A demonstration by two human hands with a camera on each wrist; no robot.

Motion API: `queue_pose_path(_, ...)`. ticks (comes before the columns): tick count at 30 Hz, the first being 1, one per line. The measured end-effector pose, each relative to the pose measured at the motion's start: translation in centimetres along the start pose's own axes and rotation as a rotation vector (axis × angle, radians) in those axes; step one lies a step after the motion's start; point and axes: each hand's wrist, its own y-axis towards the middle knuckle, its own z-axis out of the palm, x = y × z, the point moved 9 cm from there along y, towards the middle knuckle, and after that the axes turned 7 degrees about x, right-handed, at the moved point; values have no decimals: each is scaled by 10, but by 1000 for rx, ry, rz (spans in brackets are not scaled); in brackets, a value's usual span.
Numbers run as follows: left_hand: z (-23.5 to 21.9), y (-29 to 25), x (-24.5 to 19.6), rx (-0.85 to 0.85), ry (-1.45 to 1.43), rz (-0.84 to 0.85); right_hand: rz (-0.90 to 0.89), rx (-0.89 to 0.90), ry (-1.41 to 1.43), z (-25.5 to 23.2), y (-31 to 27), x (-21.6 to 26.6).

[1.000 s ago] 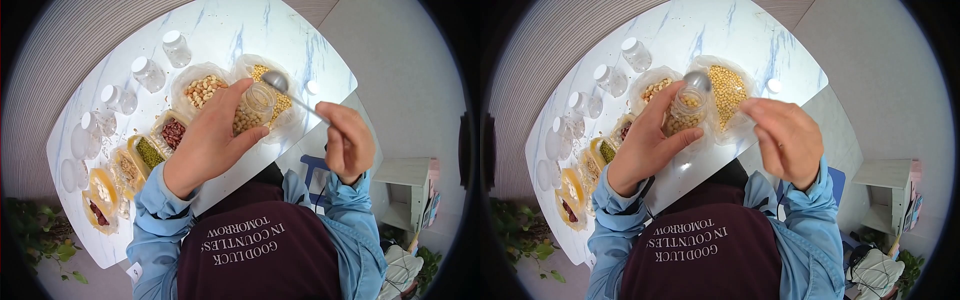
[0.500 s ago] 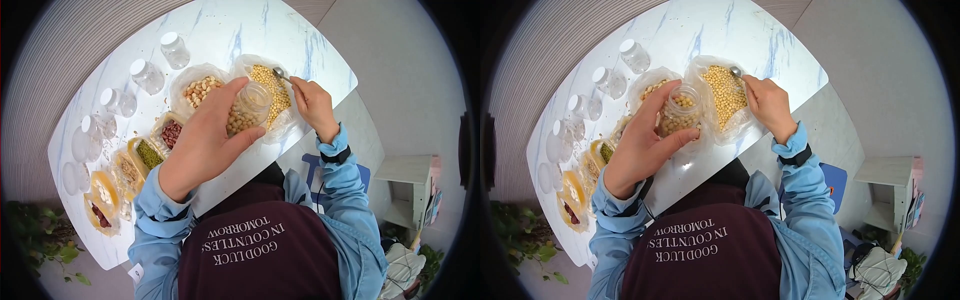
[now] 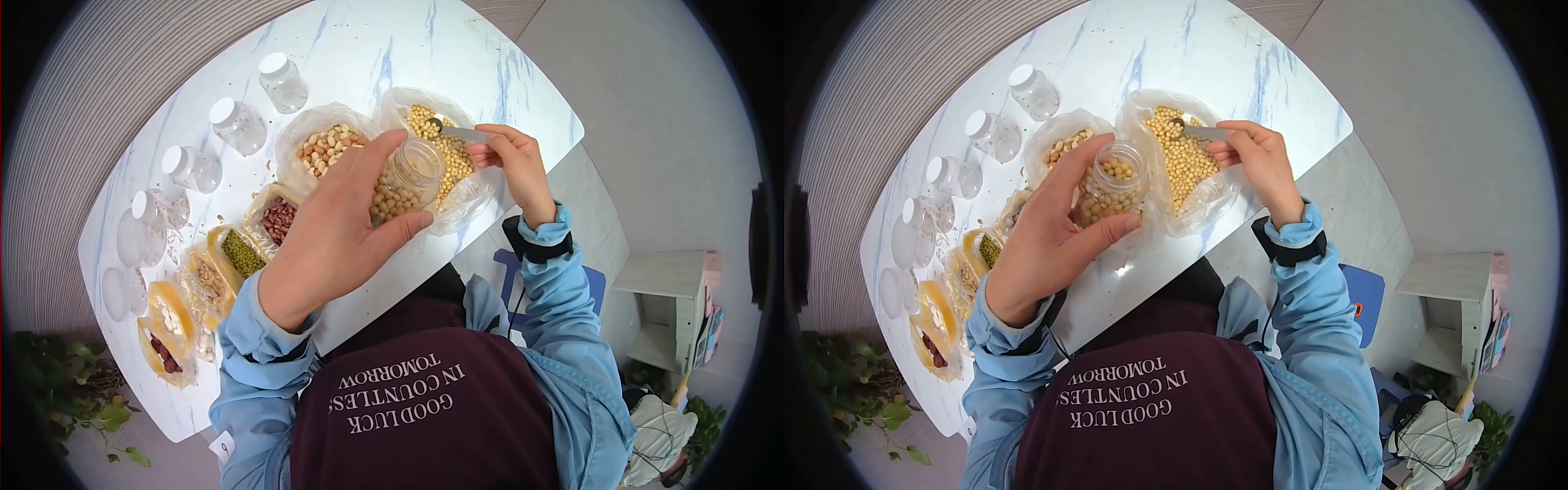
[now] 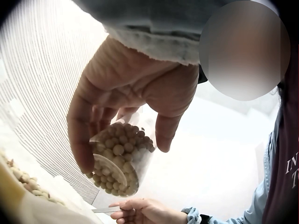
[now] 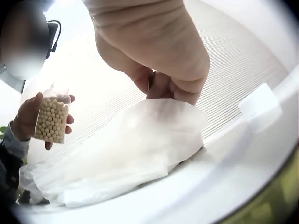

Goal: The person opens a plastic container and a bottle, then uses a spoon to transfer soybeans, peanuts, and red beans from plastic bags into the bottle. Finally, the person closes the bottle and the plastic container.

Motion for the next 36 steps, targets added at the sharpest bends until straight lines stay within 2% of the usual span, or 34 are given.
queue_pose_path(6, 1, 1, 2, -1, 4, 0, -49, -11, 125, -17, -9, 11)
queue_pose_path(13, 4, 2, 4, 47, 13, -68, -216, 46, 134, -11, -41, 69)
queue_pose_path(18, 5, 1, 5, 16, 37, -11, -337, 132, 87, 12, -66, 107)
queue_pose_path(21, 5, 1, 4, 15, 17, -17, -405, 152, -74, 24, -79, 120)
queue_pose_path(25, 4, 1, 3, -1, -6, -26, -587, 121, -371, 42, -101, 141)
queue_pose_path(30, 4, 1, 5, 4, -42, -23, -937, 176, -779, 64, -124, 165)
queue_pose_path(33, 3, 1, 4, -7, -23, -23, -907, 40, -795, 56, -121, 163)
queue_pose_path(36, 4, 0, 6, -3, -40, -28, -747, -89, -670, 36, -85, 134)
